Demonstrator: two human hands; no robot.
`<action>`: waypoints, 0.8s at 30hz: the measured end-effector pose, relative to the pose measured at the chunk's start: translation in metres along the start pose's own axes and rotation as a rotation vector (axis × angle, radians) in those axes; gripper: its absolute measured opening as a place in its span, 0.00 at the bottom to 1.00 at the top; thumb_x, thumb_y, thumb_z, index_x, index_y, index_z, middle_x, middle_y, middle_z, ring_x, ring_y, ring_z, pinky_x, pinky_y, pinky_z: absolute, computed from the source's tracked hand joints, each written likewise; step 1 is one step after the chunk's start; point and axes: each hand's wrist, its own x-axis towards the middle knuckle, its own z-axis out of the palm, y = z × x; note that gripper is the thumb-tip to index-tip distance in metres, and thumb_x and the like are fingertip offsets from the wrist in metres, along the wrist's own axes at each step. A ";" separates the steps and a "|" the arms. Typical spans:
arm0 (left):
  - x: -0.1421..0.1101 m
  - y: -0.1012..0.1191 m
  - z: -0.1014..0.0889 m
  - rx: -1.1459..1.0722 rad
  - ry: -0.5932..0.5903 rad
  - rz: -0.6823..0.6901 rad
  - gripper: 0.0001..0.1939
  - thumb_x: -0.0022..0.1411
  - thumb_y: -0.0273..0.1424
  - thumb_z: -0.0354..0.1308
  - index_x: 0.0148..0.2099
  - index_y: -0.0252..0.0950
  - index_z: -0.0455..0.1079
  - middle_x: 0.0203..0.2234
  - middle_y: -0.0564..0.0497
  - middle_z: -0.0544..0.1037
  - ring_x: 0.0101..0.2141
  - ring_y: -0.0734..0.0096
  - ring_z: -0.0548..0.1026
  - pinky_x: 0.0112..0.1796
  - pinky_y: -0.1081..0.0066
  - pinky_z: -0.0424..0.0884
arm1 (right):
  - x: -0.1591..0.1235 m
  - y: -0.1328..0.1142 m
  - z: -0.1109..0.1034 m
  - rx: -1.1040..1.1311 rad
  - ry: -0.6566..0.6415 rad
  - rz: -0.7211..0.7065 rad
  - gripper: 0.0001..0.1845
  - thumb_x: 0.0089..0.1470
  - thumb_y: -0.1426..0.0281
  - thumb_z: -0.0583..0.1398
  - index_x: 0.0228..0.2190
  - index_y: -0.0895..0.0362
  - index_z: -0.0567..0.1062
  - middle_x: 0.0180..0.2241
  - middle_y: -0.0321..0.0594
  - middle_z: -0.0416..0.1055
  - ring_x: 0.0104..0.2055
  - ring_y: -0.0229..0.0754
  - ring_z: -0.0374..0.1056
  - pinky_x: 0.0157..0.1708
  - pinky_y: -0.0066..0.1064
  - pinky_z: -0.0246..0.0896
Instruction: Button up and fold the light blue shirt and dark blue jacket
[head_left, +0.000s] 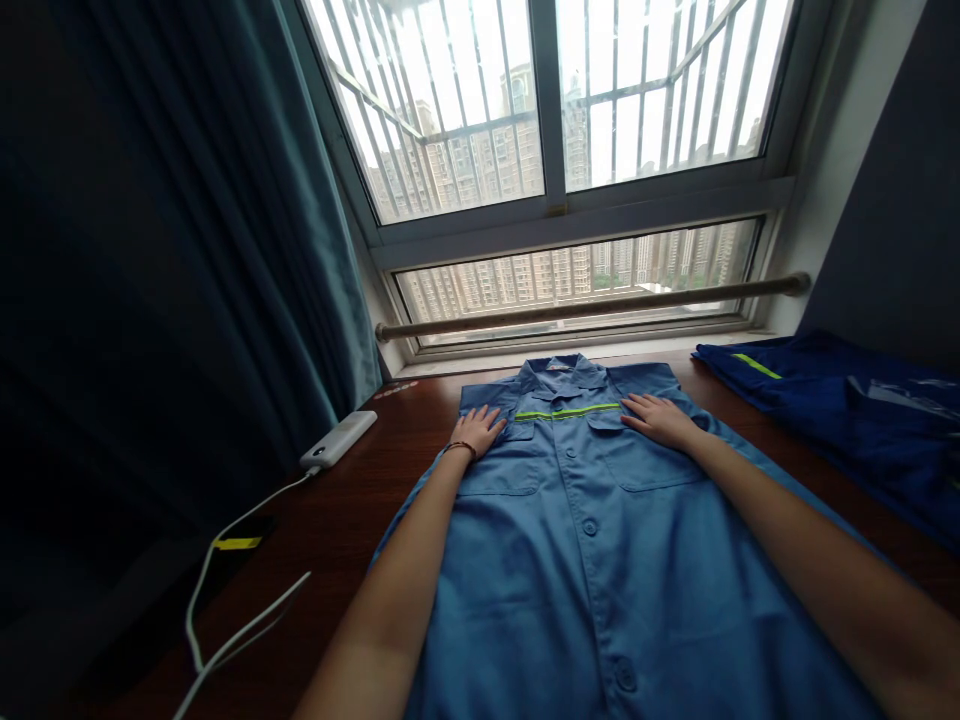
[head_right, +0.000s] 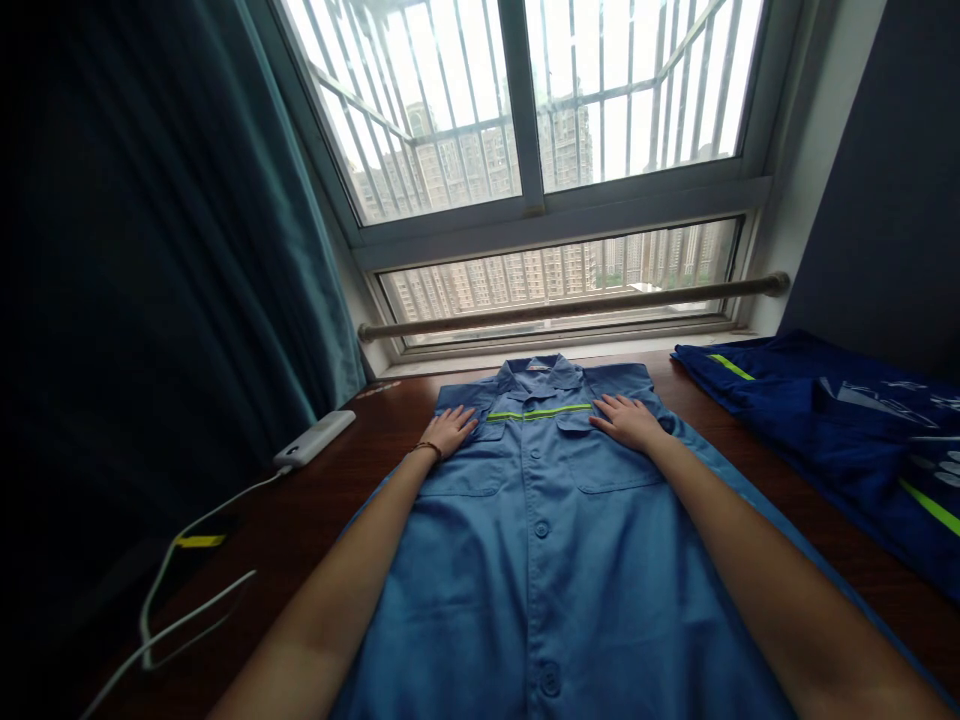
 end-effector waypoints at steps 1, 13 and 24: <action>0.000 -0.002 -0.001 0.008 -0.004 -0.038 0.33 0.55 0.56 0.27 0.60 0.51 0.46 0.60 0.53 0.47 0.58 0.56 0.47 0.53 0.49 0.44 | 0.001 0.002 -0.003 0.034 -0.010 -0.002 0.34 0.52 0.47 0.41 0.54 0.50 0.58 0.56 0.40 0.53 0.56 0.51 0.50 0.52 0.44 0.47; 0.002 -0.003 -0.010 -0.018 -0.062 -0.125 0.36 0.50 0.58 0.36 0.59 0.52 0.49 0.60 0.50 0.48 0.58 0.48 0.46 0.50 0.40 0.41 | -0.001 0.033 -0.004 0.045 -0.147 0.382 0.33 0.51 0.50 0.42 0.55 0.50 0.55 0.60 0.40 0.43 0.59 0.57 0.40 0.52 0.58 0.36; 0.071 -0.055 -0.036 -0.598 0.173 -0.465 0.20 0.38 0.38 0.64 0.31 0.29 0.68 0.30 0.36 0.75 0.39 0.49 0.72 0.38 0.56 0.67 | 0.084 0.087 -0.023 0.237 0.098 0.666 0.22 0.42 0.55 0.59 0.31 0.62 0.74 0.28 0.49 0.71 0.34 0.50 0.68 0.31 0.38 0.65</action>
